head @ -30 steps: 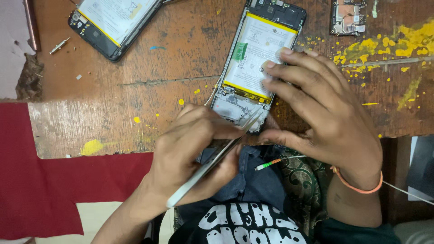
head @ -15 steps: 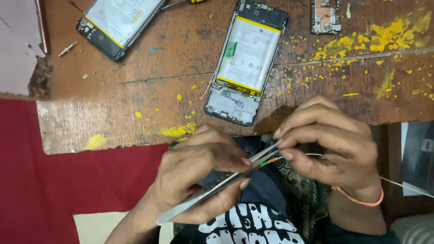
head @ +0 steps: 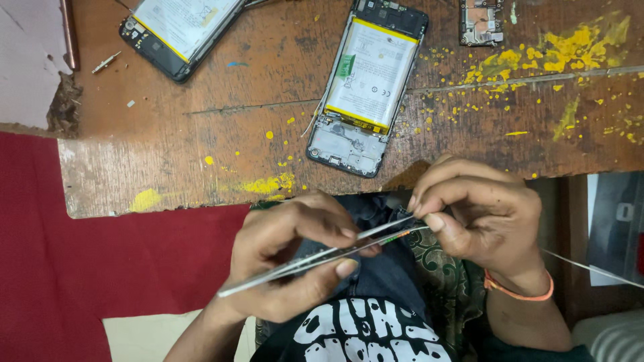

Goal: The person uses tweezers to remove a small metal bracket from the internal chassis of a disassembled smartphone. They then use the tweezers to carefully peel back a yellow adhesive strip covering the battery connector and lift the battery slightly from its housing.

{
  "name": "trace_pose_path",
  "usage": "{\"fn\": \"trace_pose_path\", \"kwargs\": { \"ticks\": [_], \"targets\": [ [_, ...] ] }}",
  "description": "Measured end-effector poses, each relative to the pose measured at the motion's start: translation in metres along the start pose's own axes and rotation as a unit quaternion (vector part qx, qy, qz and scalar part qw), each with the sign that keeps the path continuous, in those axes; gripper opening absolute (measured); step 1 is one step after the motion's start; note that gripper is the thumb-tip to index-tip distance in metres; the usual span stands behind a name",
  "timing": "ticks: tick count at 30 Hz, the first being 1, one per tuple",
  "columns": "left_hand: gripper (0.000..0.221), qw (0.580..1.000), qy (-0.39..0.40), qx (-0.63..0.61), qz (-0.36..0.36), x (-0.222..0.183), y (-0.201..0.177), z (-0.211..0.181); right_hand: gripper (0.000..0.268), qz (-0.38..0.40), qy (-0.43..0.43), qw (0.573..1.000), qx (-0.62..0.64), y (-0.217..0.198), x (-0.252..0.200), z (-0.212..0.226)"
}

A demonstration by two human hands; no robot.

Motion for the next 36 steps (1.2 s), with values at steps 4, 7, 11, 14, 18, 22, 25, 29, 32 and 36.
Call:
{"fn": "trace_pose_path", "kwargs": {
  "ticks": [4,7,11,14,18,22,25,29,32,36],
  "targets": [
    [0.018,0.992,-0.048,-0.115,-0.005,-0.008,-0.004,0.018,0.015,-0.004,0.018,0.999,0.033,-0.008,-0.016,-0.012],
    [0.019,0.992,-0.035,-0.117,-0.012,-0.012,-0.009,0.019,0.02,-0.011,0.075,0.99,0.119,-0.019,-0.049,-0.025],
    [0.018,0.996,-0.033,-0.072,-0.05,-0.01,-0.016,0.019,0.019,-0.008,0.165,0.971,0.173,-0.006,-0.096,-0.054],
    [0.022,0.996,0.003,0.051,-0.079,-0.008,-0.017,0.005,0.01,0.096,0.142,0.985,-0.032,0.022,-0.111,-0.059],
    [0.027,0.965,0.1,0.215,-0.109,0.001,-0.017,-0.021,0.023,0.191,0.117,0.937,-0.268,0.082,-0.127,-0.072],
    [0.026,0.933,0.099,0.328,-0.106,0.015,-0.015,-0.026,0.026,0.179,0.108,0.95,-0.23,0.12,-0.136,-0.079],
    [0.029,0.922,0.103,0.362,-0.089,0.026,-0.013,-0.028,0.027,0.171,0.078,0.959,-0.213,0.125,-0.129,-0.079],
    [0.027,0.919,0.099,0.379,-0.049,0.042,-0.014,-0.029,0.035,0.137,0.036,0.965,-0.219,0.125,-0.112,-0.086],
    [0.026,0.926,0.093,0.365,-0.018,0.055,-0.014,-0.029,0.042,0.119,0.043,0.966,-0.225,0.134,-0.112,-0.104],
    [0.027,0.938,0.07,0.34,0.0,0.063,-0.019,-0.022,0.042,0.081,0.048,0.963,-0.253,0.144,-0.14,-0.126]
  ]
}}
Point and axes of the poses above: each hand's wrist, its own x-axis towards the middle knuckle, its own y-axis out of the palm, z = x × y, the point moved 9 cm from there along x, towards the middle knuckle, and after that the axes turned 9 degrees about -y, right-handed, at the moved point
